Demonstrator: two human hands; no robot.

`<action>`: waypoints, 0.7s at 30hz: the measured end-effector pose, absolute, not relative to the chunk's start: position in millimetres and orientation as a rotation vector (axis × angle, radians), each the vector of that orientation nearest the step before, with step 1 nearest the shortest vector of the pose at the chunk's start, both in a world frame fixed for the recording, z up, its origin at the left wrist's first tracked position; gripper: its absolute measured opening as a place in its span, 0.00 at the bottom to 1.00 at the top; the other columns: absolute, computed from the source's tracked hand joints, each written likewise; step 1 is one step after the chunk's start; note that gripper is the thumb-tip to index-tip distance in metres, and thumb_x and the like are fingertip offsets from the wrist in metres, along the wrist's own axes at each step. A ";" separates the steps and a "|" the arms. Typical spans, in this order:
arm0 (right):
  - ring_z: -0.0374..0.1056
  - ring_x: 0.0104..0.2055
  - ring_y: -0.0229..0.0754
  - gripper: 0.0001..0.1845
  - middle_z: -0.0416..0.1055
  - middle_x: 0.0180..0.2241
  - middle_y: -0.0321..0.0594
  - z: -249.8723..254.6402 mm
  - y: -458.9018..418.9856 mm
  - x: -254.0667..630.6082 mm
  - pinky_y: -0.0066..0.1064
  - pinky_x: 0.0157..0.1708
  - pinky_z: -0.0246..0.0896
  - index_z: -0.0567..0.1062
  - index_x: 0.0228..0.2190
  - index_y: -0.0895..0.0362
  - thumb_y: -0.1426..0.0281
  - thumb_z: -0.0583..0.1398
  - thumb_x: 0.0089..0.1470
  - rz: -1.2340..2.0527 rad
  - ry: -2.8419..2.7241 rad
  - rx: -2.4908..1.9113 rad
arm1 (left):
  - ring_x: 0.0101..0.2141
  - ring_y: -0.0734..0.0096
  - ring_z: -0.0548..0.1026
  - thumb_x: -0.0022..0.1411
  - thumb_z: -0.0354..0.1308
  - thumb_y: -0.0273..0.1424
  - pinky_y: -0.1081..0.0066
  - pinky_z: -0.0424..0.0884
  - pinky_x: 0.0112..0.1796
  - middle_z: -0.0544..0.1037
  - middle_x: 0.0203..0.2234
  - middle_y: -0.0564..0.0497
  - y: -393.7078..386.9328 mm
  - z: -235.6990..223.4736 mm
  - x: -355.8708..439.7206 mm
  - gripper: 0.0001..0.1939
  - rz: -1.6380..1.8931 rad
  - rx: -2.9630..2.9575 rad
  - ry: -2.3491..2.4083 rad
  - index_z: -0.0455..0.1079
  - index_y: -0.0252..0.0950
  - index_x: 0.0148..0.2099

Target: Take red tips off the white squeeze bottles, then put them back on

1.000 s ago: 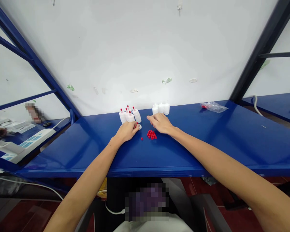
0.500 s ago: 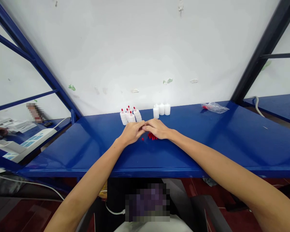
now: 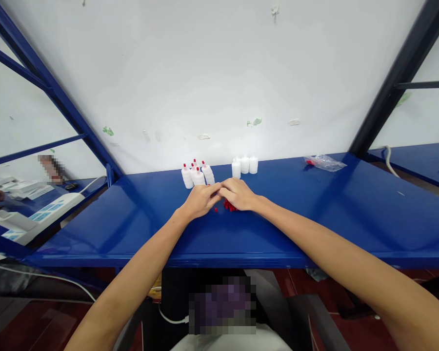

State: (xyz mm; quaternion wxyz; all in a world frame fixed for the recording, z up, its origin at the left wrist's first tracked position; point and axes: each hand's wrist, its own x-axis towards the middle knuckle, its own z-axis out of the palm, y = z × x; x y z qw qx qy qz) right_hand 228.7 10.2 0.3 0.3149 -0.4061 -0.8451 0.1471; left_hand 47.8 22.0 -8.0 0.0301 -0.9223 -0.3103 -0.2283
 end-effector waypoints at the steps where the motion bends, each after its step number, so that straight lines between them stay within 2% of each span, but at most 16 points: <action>1: 0.53 0.21 0.36 0.16 0.58 0.16 0.35 0.4 10.1 228.3 0.33 0.26 0.44 0.61 0.16 0.56 0.66 0.48 0.52 0.382 -2.231 -1.069 | 0.28 0.68 0.75 0.69 0.49 0.34 0.73 0.60 0.29 0.78 0.28 0.51 21.8 -8.8 48.4 0.11 -0.726 -2.850 -0.960 0.70 0.36 0.48; 3: 0.54 0.21 0.36 0.16 0.59 0.16 0.36 0.5 10.4 227.9 0.32 0.26 0.44 0.61 0.16 0.56 0.66 0.48 0.52 0.383 -2.233 -1.065 | 0.27 0.70 0.73 0.69 0.49 0.33 0.73 0.60 0.29 0.77 0.27 0.52 21.2 -9.6 49.3 0.11 -0.777 -2.874 -0.965 0.70 0.36 0.47; 5: 0.58 0.23 0.38 0.16 0.64 0.19 0.37 0.5 11.5 229.0 0.32 0.27 0.46 0.66 0.19 0.57 0.65 0.49 0.54 0.405 -2.221 -1.046 | 0.26 0.71 0.72 0.69 0.48 0.32 0.74 0.60 0.29 0.76 0.26 0.53 21.0 -9.2 49.1 0.11 -0.851 -2.898 -0.977 0.70 0.37 0.47; 7: 0.62 0.26 0.40 0.18 0.69 0.23 0.37 0.2 13.8 232.1 0.31 0.29 0.49 0.72 0.29 0.57 0.61 0.49 0.58 0.431 -2.187 -1.052 | 0.25 0.72 0.70 0.70 0.47 0.35 0.74 0.59 0.29 0.75 0.25 0.54 22.0 -8.0 47.9 0.12 -0.976 -2.883 -1.044 0.70 0.37 0.44; 10: 0.64 0.28 0.42 0.24 0.70 0.24 0.35 -1.1 19.4 238.9 0.31 0.31 0.52 0.74 0.40 0.55 0.55 0.45 0.63 0.412 -2.079 -1.172 | 0.23 0.74 0.68 0.70 0.46 0.42 0.74 0.57 0.28 0.72 0.21 0.54 26.7 -6.4 45.0 0.18 -1.245 -2.687 -1.318 0.69 0.36 0.35; 12: 0.65 0.28 0.42 0.25 0.69 0.24 0.35 -2.3 23.4 242.6 0.31 0.31 0.53 0.74 0.41 0.54 0.54 0.44 0.64 0.379 -1.995 -1.272 | 0.22 0.75 0.67 0.69 0.47 0.46 0.74 0.57 0.28 0.72 0.20 0.55 31.4 -6.3 43.2 0.21 -1.335 -2.494 -1.543 0.68 0.36 0.32; 15: 0.66 0.29 0.42 0.24 0.70 0.23 0.35 -3.4 27.5 244.1 0.32 0.32 0.53 0.75 0.41 0.53 0.54 0.46 0.64 0.346 -1.949 -1.367 | 0.23 0.72 0.69 0.66 0.51 0.48 0.73 0.56 0.28 0.73 0.21 0.53 38.0 -7.4 41.5 0.21 -1.242 -2.314 -1.785 0.69 0.38 0.30; 21: 0.68 0.32 0.43 0.21 0.73 0.26 0.36 -3.4 28.5 240.8 0.31 0.33 0.53 0.75 0.42 0.53 0.56 0.48 0.63 0.319 -2.004 -1.406 | 0.26 0.67 0.72 0.65 0.52 0.48 0.71 0.57 0.29 0.75 0.22 0.49 44.5 -11.7 38.9 0.20 -1.056 -2.293 -1.841 0.72 0.38 0.31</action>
